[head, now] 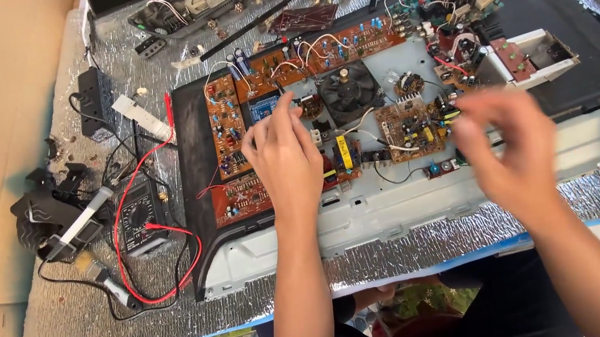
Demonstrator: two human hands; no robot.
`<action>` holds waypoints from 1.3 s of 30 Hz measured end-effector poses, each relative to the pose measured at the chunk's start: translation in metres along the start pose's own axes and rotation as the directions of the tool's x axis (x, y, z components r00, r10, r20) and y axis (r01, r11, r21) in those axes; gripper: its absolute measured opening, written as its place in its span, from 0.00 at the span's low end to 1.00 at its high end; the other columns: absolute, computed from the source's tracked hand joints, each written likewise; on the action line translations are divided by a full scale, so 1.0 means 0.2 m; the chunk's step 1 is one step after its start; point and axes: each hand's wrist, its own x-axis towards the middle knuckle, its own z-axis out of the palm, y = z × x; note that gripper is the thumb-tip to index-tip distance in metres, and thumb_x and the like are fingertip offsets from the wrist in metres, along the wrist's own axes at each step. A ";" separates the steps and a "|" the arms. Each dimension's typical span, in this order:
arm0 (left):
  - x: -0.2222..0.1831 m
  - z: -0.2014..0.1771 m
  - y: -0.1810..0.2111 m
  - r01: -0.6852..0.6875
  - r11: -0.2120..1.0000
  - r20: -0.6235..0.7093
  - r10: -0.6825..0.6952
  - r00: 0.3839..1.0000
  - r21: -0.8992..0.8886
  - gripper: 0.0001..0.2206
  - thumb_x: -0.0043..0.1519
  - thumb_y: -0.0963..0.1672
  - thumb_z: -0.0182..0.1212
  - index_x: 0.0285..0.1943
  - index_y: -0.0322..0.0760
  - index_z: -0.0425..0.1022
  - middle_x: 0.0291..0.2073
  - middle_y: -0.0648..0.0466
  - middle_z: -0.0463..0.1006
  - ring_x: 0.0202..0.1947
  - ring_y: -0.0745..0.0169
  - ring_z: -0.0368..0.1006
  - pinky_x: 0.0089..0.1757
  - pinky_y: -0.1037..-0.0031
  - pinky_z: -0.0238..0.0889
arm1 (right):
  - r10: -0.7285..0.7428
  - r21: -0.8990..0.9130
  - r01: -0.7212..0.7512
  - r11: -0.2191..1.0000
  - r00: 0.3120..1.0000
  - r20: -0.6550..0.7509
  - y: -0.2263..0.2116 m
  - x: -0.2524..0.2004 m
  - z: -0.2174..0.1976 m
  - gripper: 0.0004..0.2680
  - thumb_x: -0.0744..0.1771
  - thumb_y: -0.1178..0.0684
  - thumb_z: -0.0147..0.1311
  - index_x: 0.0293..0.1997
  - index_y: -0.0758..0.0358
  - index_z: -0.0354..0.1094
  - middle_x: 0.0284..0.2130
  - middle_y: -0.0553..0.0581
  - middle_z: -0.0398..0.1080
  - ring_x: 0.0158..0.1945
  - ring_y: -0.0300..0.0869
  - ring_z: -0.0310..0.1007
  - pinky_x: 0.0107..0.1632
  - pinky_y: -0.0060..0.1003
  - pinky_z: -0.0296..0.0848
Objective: Testing and inspecting electronic components within a disassembled television using a multimeter and other tools.
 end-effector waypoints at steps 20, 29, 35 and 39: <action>0.00 0.01 0.08 -0.074 0.984 0.302 0.121 0.945 -0.162 0.41 0.63 0.61 0.54 0.75 0.28 0.57 0.46 0.34 0.82 0.57 0.42 0.71 0.63 0.32 0.29 | 0.151 -0.597 0.551 0.583 0.648 0.746 0.29 0.77 0.64 0.05 0.68 0.51 0.57 0.37 0.57 0.76 0.38 0.58 0.77 0.51 0.55 0.76 0.45 0.49 0.79; 0.01 -0.02 0.09 -0.069 0.997 0.395 0.077 0.916 -0.033 0.42 0.63 0.62 0.48 0.77 0.30 0.49 0.36 0.50 0.82 0.62 0.52 0.68 0.65 0.34 0.37 | 0.226 -0.438 0.352 0.828 0.504 0.833 0.09 0.76 0.70 0.03 0.68 0.54 0.57 0.41 0.56 0.77 0.39 0.53 0.77 0.42 0.51 0.76 0.41 0.52 0.73; -0.02 0.00 0.08 -0.084 0.996 0.370 0.086 0.925 -0.022 0.44 0.62 0.63 0.50 0.79 0.32 0.47 0.38 0.52 0.83 0.62 0.52 0.69 0.66 0.35 0.39 | 0.519 -0.663 0.461 0.590 0.413 0.748 -0.09 0.78 0.60 0.06 0.69 0.51 0.57 0.43 0.58 0.77 0.36 0.50 0.81 0.42 0.46 0.82 0.52 0.50 0.80; -0.01 -0.01 0.08 -0.090 0.996 0.361 0.089 0.928 -0.016 0.43 0.63 0.62 0.50 0.78 0.32 0.48 0.38 0.51 0.83 0.62 0.52 0.69 0.66 0.35 0.39 | 0.368 -0.675 0.508 0.535 0.579 0.728 0.15 0.78 0.59 0.06 0.68 0.53 0.52 0.43 0.57 0.75 0.29 0.62 0.78 0.34 0.62 0.78 0.33 0.54 0.73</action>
